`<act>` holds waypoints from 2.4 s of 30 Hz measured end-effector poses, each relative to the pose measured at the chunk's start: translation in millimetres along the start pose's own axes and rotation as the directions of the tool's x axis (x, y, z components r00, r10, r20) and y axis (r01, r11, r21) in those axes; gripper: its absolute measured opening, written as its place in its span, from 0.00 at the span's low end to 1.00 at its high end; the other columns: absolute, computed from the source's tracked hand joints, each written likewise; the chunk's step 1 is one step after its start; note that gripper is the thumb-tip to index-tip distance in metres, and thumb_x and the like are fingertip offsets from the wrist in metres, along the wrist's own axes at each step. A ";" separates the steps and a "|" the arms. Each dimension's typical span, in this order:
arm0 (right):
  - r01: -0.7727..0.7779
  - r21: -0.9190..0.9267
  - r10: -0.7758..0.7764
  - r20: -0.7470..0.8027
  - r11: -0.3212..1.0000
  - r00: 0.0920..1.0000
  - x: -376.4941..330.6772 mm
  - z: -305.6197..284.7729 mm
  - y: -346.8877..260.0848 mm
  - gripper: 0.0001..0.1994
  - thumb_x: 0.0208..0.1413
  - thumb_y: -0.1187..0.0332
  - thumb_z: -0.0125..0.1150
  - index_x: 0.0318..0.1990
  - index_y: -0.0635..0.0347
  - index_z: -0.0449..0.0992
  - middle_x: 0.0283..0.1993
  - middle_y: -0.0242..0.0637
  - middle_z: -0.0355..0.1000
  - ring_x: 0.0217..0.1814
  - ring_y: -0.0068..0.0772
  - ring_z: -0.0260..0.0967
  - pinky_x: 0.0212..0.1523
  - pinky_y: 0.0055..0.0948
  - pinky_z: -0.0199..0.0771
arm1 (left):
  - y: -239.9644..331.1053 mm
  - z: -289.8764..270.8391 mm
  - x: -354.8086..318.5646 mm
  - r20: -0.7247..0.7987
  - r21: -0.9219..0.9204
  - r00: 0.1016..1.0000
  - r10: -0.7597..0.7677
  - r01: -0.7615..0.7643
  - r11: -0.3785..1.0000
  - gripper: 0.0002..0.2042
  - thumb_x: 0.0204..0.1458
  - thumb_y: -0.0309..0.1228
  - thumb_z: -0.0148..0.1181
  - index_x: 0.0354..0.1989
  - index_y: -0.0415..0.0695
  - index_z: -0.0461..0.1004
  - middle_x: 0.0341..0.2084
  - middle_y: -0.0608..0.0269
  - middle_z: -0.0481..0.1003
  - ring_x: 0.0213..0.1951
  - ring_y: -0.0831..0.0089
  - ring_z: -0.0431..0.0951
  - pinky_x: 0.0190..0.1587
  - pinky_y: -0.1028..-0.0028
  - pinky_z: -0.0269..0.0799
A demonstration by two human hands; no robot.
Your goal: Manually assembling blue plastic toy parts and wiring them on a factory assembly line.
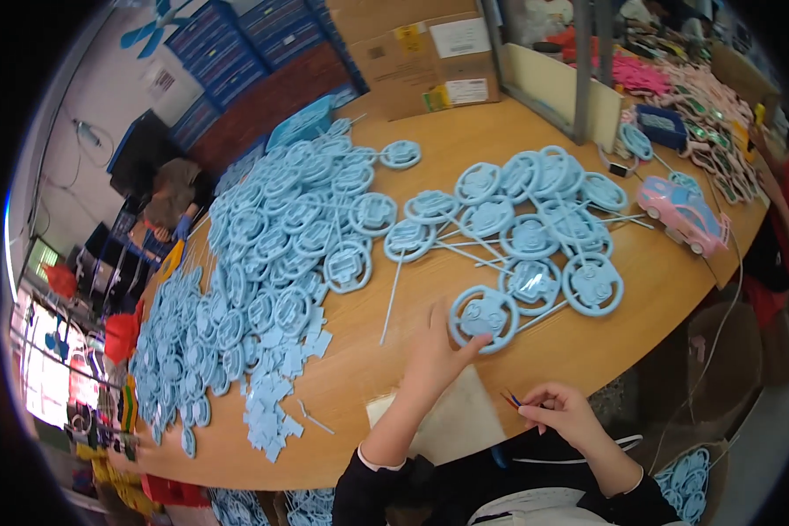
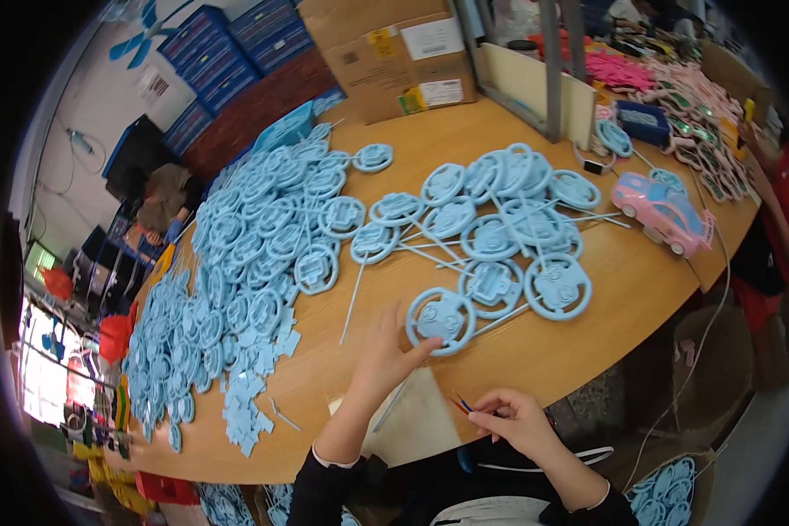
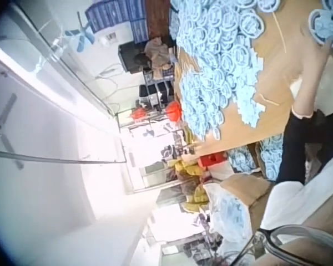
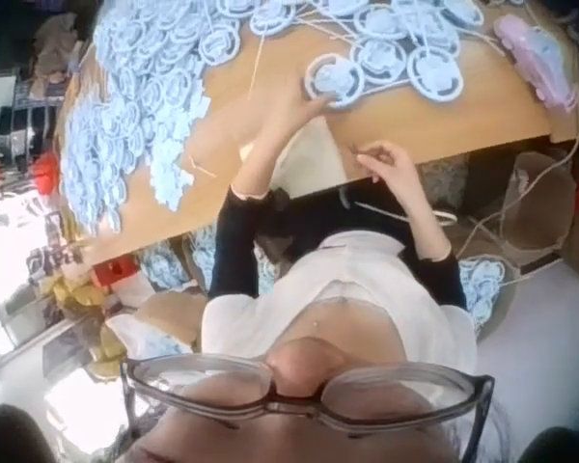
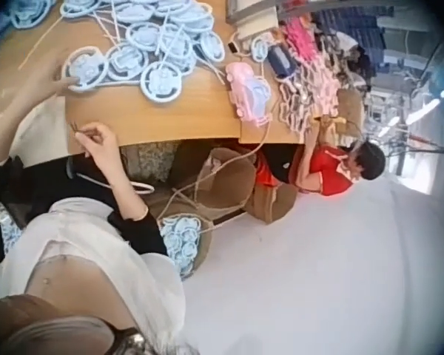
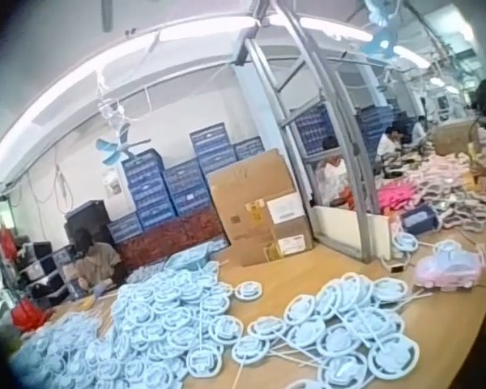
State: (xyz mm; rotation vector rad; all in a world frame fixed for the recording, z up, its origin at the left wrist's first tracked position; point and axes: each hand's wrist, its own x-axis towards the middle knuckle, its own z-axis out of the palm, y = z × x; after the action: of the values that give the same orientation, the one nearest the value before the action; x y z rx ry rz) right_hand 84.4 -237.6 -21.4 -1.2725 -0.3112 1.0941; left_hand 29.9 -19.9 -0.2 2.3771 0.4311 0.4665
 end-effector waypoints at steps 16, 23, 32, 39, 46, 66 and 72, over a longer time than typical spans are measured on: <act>0.504 -0.428 -0.489 0.152 0.751 0.859 4.8 -6.4 -27.9 0.07 0.40 0.72 0.64 0.29 0.62 0.76 0.47 0.43 0.64 0.35 0.28 0.67 0.36 0.23 0.66 | 29.0 -44.7 -7.2 0.520 0.247 0.838 0.166 -0.333 0.910 0.19 0.42 0.21 0.51 0.46 0.41 0.64 0.45 0.52 0.67 0.47 0.54 0.66 0.49 0.64 0.62; 0.453 -0.480 -0.446 0.137 0.751 0.884 17.9 11.0 -5.5 0.08 0.41 0.68 0.63 0.30 0.62 0.77 0.38 0.39 0.70 0.34 0.37 0.69 0.35 0.26 0.67 | 68.2 -59.3 14.5 0.692 0.329 0.711 0.125 -0.464 0.823 0.12 0.44 0.27 0.56 0.38 0.43 0.67 0.42 0.59 0.68 0.48 0.60 0.67 0.47 0.63 0.62; 0.072 0.121 -0.074 0.011 0.990 0.997 20.1 1.9 1.6 0.09 0.44 0.67 0.64 0.31 0.62 0.76 0.20 0.27 0.65 0.17 0.12 0.58 0.16 0.13 0.52 | 27.7 5.6 -43.1 -0.376 0.022 0.924 0.066 -0.063 0.998 0.21 0.42 0.27 0.62 0.45 0.40 0.64 0.38 0.57 0.68 0.42 0.64 0.68 0.46 0.68 0.62; -0.026 0.126 0.033 -0.051 0.992 0.998 25.2 9.5 -1.1 0.07 0.44 0.67 0.64 0.25 0.61 0.76 0.21 0.28 0.65 0.14 0.13 0.55 0.15 0.13 0.53 | -17.9 30.3 -34.6 0.226 -0.871 0.906 -0.359 0.352 0.342 0.14 0.54 0.31 0.50 0.45 0.35 0.65 0.34 0.64 0.71 0.36 0.81 0.69 0.37 0.80 0.66; 0.009 -0.259 -0.057 -0.179 0.966 0.982 29.7 22.2 -16.8 0.23 0.38 0.66 0.69 0.42 0.65 0.66 0.41 0.38 0.63 0.20 0.15 0.58 0.20 0.14 0.60 | -18.9 7.1 -20.7 0.267 -0.815 0.862 -0.431 0.441 0.375 0.12 0.52 0.32 0.53 0.38 0.34 0.72 0.26 0.64 0.74 0.26 0.82 0.72 0.29 0.83 0.67; -0.006 -0.133 -0.005 -0.080 0.991 0.997 46.1 29.7 -3.5 0.29 0.34 0.69 0.71 0.44 0.65 0.61 0.31 0.35 0.67 0.23 0.17 0.65 0.18 0.16 0.63 | -16.0 13.2 -27.5 0.252 -0.650 0.915 -0.315 0.401 0.646 0.11 0.51 0.31 0.55 0.36 0.35 0.73 0.24 0.66 0.74 0.27 0.84 0.70 0.30 0.83 0.66; -0.152 -0.010 0.151 -0.028 0.988 0.988 49.0 31.2 -12.7 0.23 0.34 0.74 0.70 0.41 0.64 0.66 0.29 0.34 0.70 0.15 0.17 0.63 0.10 0.13 0.55 | -21.4 16.5 -30.8 0.175 -0.587 0.938 -0.300 0.344 0.733 0.10 0.51 0.31 0.53 0.34 0.35 0.73 0.23 0.67 0.72 0.27 0.84 0.69 0.29 0.83 0.64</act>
State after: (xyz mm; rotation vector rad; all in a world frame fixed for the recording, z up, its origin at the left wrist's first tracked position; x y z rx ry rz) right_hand 92.2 -178.7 -17.7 -1.3376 -0.2029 1.2036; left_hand 6.0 -26.4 -32.9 1.6357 0.5522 0.2971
